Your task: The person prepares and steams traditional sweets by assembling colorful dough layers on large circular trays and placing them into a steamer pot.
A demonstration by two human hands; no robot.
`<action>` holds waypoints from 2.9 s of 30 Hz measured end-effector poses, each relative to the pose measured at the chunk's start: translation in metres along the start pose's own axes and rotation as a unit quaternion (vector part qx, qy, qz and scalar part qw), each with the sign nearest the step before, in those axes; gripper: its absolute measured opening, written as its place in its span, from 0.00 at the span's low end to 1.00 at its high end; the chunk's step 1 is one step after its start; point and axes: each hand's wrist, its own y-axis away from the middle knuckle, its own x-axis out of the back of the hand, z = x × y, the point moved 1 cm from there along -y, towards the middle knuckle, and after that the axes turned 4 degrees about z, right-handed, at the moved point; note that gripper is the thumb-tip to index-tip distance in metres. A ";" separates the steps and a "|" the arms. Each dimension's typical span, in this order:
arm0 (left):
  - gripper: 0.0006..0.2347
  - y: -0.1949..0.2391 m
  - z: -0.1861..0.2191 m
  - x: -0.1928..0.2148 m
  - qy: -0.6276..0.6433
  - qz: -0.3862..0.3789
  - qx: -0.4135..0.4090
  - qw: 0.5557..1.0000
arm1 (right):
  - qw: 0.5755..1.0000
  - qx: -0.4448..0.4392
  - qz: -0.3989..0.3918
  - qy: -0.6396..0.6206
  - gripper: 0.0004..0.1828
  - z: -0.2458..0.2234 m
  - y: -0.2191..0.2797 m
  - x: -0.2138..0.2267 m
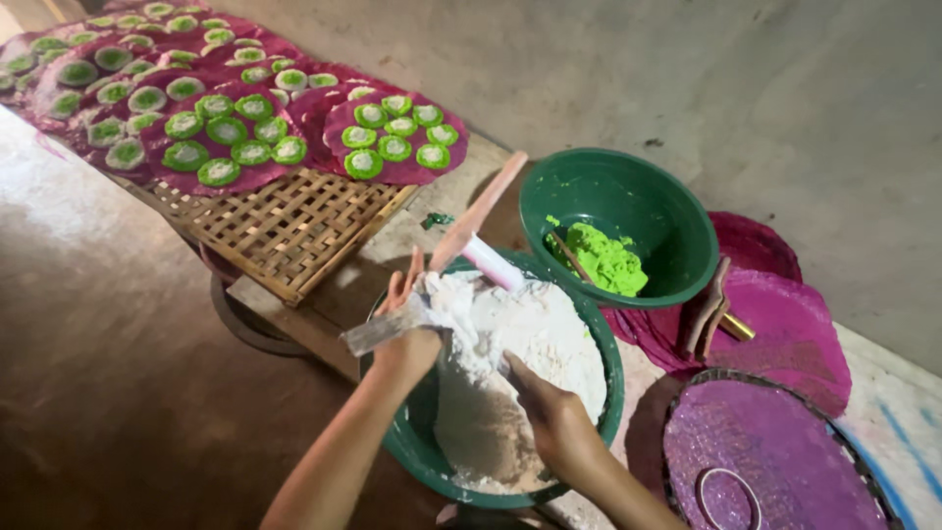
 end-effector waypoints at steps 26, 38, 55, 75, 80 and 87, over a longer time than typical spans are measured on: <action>0.26 0.021 0.015 -0.010 0.172 -0.165 -0.074 0.968 | 0.768 0.101 -0.254 0.579 0.16 -0.063 -0.058 0.033; 0.16 0.037 -0.041 -0.037 0.696 -0.268 0.298 0.595 | 0.814 0.092 -0.195 0.540 0.10 -0.129 -0.049 0.099; 0.28 0.022 -0.006 -0.019 0.228 -0.207 -0.057 0.950 | 0.780 0.189 -0.188 0.566 0.06 -0.085 -0.062 0.037; 0.23 -0.022 -0.017 0.032 0.117 0.039 -0.038 0.992 | 0.992 0.098 -0.007 -0.074 0.26 0.009 0.010 -0.010; 0.25 -0.016 -0.002 0.021 0.037 0.034 -0.062 0.997 | 0.969 -0.235 0.033 -0.072 0.24 0.040 0.000 0.003; 0.24 -0.025 -0.002 0.014 -0.028 -0.020 -0.083 0.996 | 0.996 -0.050 0.065 -0.042 0.23 0.031 0.017 -0.041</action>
